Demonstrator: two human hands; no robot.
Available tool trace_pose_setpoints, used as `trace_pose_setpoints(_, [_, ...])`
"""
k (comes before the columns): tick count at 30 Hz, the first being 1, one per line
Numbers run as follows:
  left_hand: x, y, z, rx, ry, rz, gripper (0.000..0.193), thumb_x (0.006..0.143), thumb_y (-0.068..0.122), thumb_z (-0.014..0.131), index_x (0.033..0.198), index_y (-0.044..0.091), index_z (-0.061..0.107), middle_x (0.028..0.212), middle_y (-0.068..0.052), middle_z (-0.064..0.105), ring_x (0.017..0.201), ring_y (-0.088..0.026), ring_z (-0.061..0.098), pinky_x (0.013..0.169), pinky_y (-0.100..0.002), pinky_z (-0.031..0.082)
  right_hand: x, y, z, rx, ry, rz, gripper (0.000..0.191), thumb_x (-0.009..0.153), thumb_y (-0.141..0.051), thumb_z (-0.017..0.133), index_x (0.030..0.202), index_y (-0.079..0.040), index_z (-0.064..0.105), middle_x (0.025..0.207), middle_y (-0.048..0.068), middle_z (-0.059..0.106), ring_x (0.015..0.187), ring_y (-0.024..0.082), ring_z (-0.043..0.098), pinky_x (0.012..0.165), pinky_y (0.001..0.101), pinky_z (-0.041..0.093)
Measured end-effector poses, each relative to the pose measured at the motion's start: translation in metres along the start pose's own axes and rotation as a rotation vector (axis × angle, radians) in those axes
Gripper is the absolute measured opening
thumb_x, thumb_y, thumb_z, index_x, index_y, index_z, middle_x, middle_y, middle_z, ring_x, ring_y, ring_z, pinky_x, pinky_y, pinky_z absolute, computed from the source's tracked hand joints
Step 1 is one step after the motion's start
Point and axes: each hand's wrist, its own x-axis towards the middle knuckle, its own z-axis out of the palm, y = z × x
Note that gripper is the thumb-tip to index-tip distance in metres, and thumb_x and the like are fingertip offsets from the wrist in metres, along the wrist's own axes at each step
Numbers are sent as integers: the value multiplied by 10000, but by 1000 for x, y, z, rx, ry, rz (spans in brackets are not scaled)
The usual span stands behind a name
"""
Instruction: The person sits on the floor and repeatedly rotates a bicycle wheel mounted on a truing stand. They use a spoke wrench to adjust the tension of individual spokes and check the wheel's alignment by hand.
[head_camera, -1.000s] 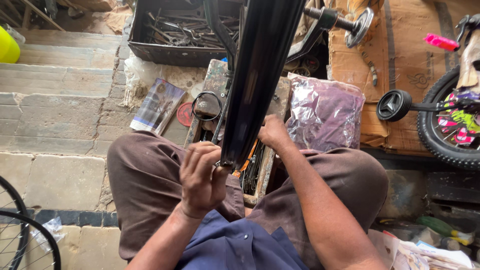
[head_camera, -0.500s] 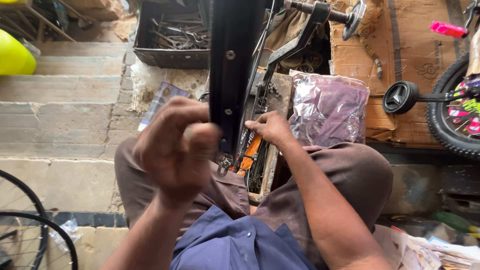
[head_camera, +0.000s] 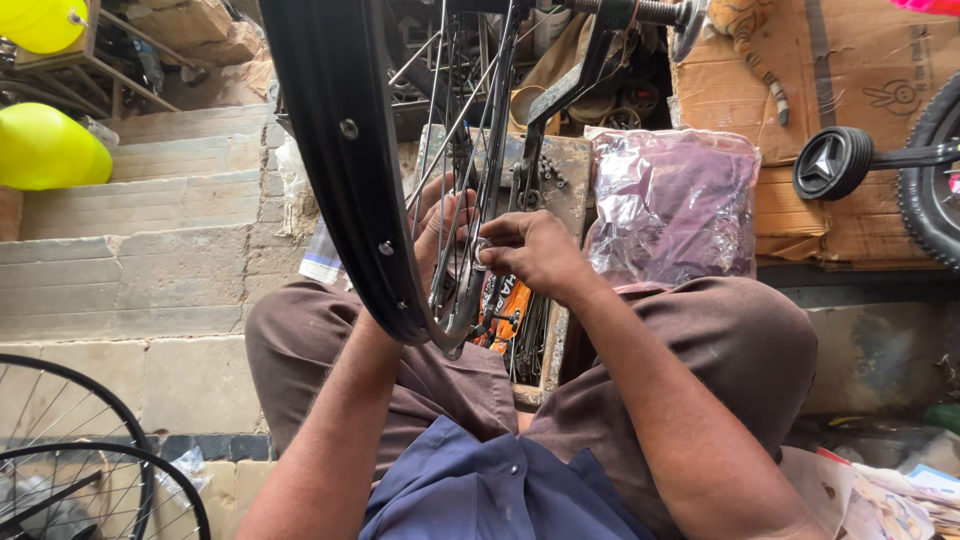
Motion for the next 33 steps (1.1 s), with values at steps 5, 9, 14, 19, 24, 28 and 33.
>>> trace_pose_setpoints(5, [-12,-35,0,48,147,32,469,1065,325,571,1371,-29,604,1152,-107,727,1031,-131,677,929,-258,581,-3,-4,2,-166,49,-143,322,882,-126,745,1185,-16,741,1002,82,797,844,121,753,784,279,616])
trace_pose_setpoints(9, [-16,-61,1,-168,78,-31,464,1146,336,553,1398,-49,611,1128,-71,653,999,-106,590,890,-233,501,-2,-3,4,-57,34,-132,280,909,-153,730,1153,-21,766,969,81,792,821,136,728,754,313,625])
trace_pose_setpoints(14, [-17,-52,2,-23,2,4,471,1077,352,522,1392,6,564,1230,-14,676,1118,-68,629,979,-199,504,0,-2,11,126,6,-118,268,922,-147,729,1149,-7,753,1002,90,782,853,127,736,759,301,642])
trace_pose_setpoints(19, [-23,-24,9,169,-35,-2,450,1054,311,611,1360,-19,620,1113,-86,708,982,-111,656,845,-254,549,2,-8,-7,108,-42,27,311,956,-200,660,1213,-34,715,1029,80,780,913,148,761,781,278,630])
trace_pose_setpoints(24, [-21,-11,0,881,-63,50,507,884,291,802,1243,-26,635,998,-151,735,874,-180,712,760,-311,581,5,-10,-17,144,144,46,295,989,-182,658,1227,-14,704,1007,113,753,867,197,721,735,294,626])
trace_pose_setpoints(28, [-22,-15,-6,870,-81,339,346,980,143,719,1261,-36,626,1029,-163,701,901,-204,707,776,-334,582,7,-3,-6,83,-11,66,290,965,-127,652,1231,-22,696,1021,119,753,880,181,727,747,313,621])
trace_pose_setpoints(33, [-22,-22,-11,650,-154,161,324,1019,15,592,1341,-18,590,1046,-132,716,917,-159,704,766,-282,599,6,0,-2,-8,-28,-132,408,873,-46,704,1277,-20,660,1100,94,755,986,149,733,850,301,621])
